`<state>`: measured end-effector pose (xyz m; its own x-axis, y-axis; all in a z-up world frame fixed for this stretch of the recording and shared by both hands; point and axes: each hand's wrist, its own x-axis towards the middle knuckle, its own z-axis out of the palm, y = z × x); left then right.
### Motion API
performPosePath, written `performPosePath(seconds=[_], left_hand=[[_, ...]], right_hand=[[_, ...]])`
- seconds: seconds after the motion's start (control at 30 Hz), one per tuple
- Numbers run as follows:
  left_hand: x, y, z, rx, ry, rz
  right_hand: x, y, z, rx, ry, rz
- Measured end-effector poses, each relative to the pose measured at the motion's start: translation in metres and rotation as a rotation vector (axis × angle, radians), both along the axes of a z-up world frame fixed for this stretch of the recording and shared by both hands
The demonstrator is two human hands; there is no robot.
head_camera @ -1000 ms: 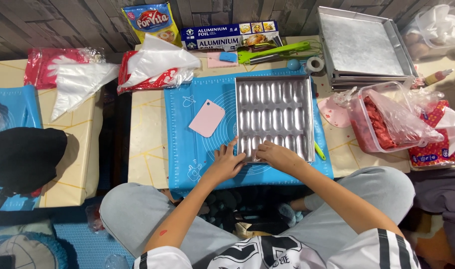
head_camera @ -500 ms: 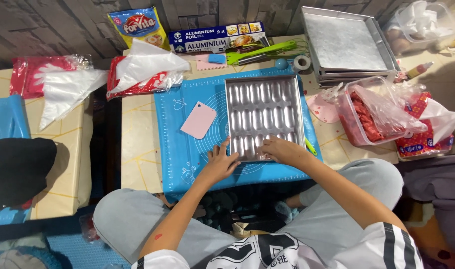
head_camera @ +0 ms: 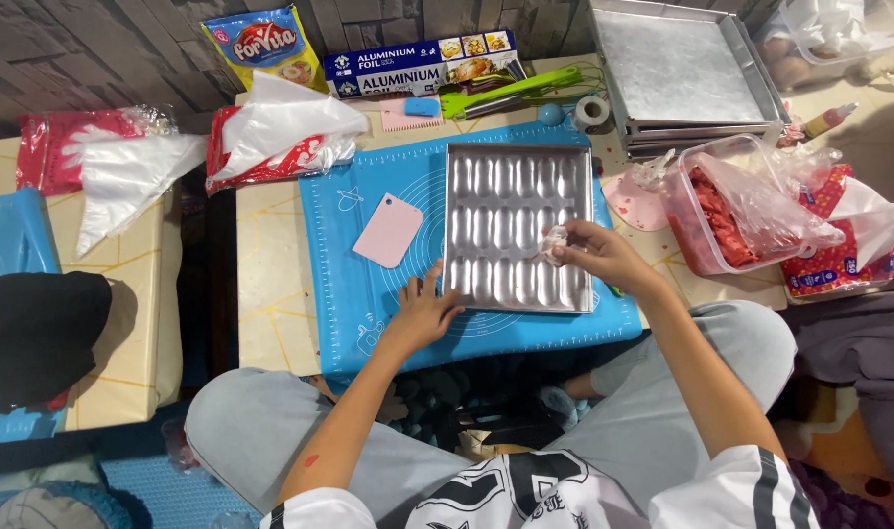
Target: Cleaning a metal baking tray with a cloth and portioning red dough into plastic bags.
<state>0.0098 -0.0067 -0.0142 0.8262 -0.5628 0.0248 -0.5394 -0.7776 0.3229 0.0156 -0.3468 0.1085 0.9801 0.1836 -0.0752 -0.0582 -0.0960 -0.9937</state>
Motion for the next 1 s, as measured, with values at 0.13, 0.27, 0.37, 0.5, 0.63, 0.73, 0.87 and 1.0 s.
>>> performPosePath(seconds=[0.13,0.27,0.37,0.5,0.63,0.73,0.87,1.0], left_hand=[[0.005,0.007,-0.019,0.044,-0.077,0.015],[0.0,0.006,-0.022,0.029,-0.098,0.024],[-0.001,0.004,-0.025,0.037,-0.116,0.028],[-0.001,0.004,-0.023,0.047,-0.13,0.02],[-0.002,0.004,-0.012,0.03,-0.126,0.018],[-0.004,0.005,-0.008,0.029,-0.113,0.017],[-0.003,0.004,-0.016,0.047,-0.137,0.012],[-0.003,0.005,-0.014,0.04,-0.103,0.009]], right_hand=[[0.004,-0.003,-0.009,-0.043,-0.025,0.03],[0.006,0.012,-0.009,-0.573,-0.009,0.062],[0.017,0.02,-0.02,-0.746,-0.041,0.127],[0.013,0.049,-0.022,-0.837,-0.092,0.314],[-0.003,0.067,-0.041,-1.036,-0.389,0.627],[-0.009,0.064,-0.034,-1.178,-0.503,0.669],[-0.009,0.038,-0.04,-1.344,-0.568,0.674],[0.013,-0.016,-0.071,-1.056,-0.381,0.611]])
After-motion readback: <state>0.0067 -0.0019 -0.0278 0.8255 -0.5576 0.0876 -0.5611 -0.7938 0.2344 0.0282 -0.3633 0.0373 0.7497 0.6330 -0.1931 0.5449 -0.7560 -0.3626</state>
